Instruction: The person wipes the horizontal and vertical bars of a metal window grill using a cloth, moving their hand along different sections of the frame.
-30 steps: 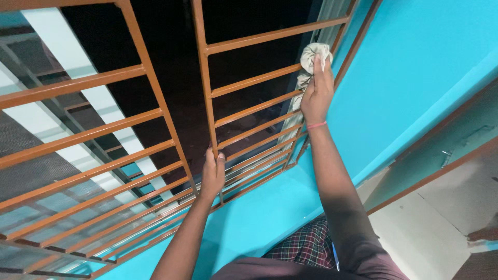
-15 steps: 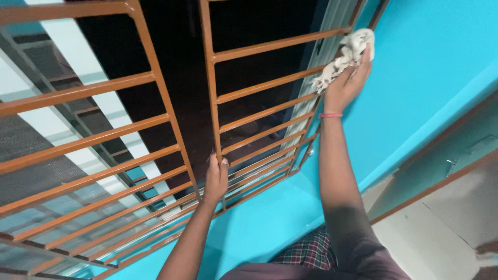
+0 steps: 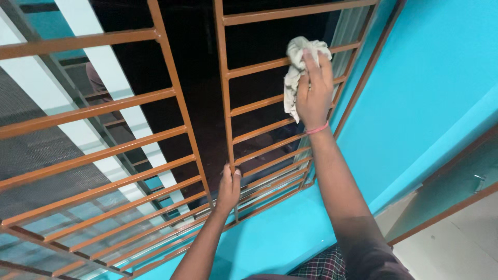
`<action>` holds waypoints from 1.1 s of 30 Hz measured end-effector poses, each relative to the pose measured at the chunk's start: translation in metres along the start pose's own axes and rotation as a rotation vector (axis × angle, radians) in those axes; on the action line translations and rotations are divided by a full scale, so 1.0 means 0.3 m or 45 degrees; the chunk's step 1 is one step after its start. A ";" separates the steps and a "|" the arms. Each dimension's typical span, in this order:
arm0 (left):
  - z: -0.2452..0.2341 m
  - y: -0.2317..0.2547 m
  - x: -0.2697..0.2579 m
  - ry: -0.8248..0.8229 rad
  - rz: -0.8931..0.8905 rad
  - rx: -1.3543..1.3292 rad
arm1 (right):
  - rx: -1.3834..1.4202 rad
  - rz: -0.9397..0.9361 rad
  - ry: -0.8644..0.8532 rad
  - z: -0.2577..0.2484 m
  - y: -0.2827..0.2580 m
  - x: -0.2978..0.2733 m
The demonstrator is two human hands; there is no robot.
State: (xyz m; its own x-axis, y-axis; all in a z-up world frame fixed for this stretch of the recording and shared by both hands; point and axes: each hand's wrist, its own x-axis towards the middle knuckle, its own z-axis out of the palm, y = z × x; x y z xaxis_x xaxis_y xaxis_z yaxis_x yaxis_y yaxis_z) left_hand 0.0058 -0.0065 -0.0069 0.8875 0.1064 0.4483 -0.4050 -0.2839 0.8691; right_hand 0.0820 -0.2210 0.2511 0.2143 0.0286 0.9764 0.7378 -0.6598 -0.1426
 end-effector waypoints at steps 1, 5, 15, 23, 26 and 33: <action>0.001 0.001 -0.002 -0.009 -0.001 -0.017 | 0.085 0.073 0.062 0.000 -0.016 0.016; 0.003 0.003 -0.002 -0.009 0.008 -0.039 | 0.164 0.014 0.003 0.071 -0.179 -0.022; -0.019 0.018 -0.012 -0.023 0.031 -0.055 | 0.361 -0.055 -0.276 0.117 -0.422 -0.190; -0.021 -0.023 -0.043 -0.017 0.184 -0.091 | 0.411 0.155 -0.466 0.118 -0.444 -0.451; -0.021 -0.043 -0.046 -0.035 0.071 -0.046 | 0.409 0.207 -0.436 0.113 -0.444 -0.460; 0.014 -0.242 -0.069 -0.105 -0.091 0.208 | 0.393 0.259 -0.396 0.185 -0.437 -0.576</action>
State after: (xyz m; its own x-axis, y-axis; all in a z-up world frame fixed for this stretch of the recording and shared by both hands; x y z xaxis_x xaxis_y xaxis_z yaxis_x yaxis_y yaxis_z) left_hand 0.0178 0.0081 -0.0802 0.9304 0.0553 0.3625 -0.3054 -0.4302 0.8495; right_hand -0.0162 -0.0978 0.0919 0.5204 0.1761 0.8355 0.8065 -0.4229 -0.4132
